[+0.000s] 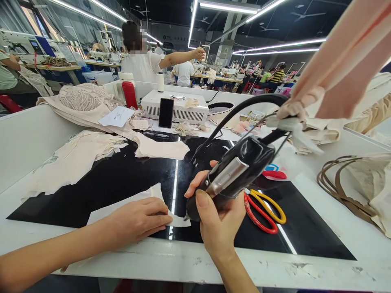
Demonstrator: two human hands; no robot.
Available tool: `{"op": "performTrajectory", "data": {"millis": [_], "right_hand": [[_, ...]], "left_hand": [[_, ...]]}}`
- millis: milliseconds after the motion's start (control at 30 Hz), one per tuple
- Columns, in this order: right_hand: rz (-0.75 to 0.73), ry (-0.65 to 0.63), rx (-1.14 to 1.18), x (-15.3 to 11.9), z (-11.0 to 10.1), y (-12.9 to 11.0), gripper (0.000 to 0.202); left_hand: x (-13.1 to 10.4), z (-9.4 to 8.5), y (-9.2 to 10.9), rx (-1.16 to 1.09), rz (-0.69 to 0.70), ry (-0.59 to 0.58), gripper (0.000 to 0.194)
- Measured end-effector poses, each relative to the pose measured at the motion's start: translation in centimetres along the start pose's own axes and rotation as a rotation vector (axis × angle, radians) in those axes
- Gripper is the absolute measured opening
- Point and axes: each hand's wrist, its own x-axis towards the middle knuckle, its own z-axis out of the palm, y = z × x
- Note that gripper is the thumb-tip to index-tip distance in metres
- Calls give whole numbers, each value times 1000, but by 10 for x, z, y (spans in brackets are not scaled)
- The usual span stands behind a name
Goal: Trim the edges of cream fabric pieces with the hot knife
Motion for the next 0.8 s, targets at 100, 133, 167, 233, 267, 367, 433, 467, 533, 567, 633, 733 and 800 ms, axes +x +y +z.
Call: {"op": "performTrajectory", "data": {"millis": [100,133,167,233,267,367,433,467,533,567,633,733,800], "right_hand": [[10,17,20,2,7,2,42],[15,14,24,3,9,3,42],[21,6,29,3,11,4,42],[30,-9,41,2,14,7,43],[34,-17,44,2,15,9,44],[43,-32,42,0,16,13,44],[45,-34,46,0,15,14,45],[43,-34,49,0,15,15,44],[39,-36,45,0,14,15,42],[39,-38,36,0,14,15,39],[42,-43,25,0,15,16,35],[35,-36,46,1,18,16,35],[26,-29,70,2,19,17,38]], "left_hand": [[0,-1,0,18,12,0,14],[0,-1,0,20,13,2,14],[0,0,0,20,13,3,14],[0,1,0,24,14,2,13],[0,1,0,27,14,1,13],[0,2,-1,39,14,-9,15],[0,1,-1,57,14,-14,16],[0,1,-1,69,14,-16,16],[0,0,-1,89,10,-18,17],[0,-1,0,93,3,-19,17],[0,-1,0,95,-6,-10,16],[-1,-2,1,96,-22,-12,16],[-1,-2,1,93,-27,-18,15]]}}
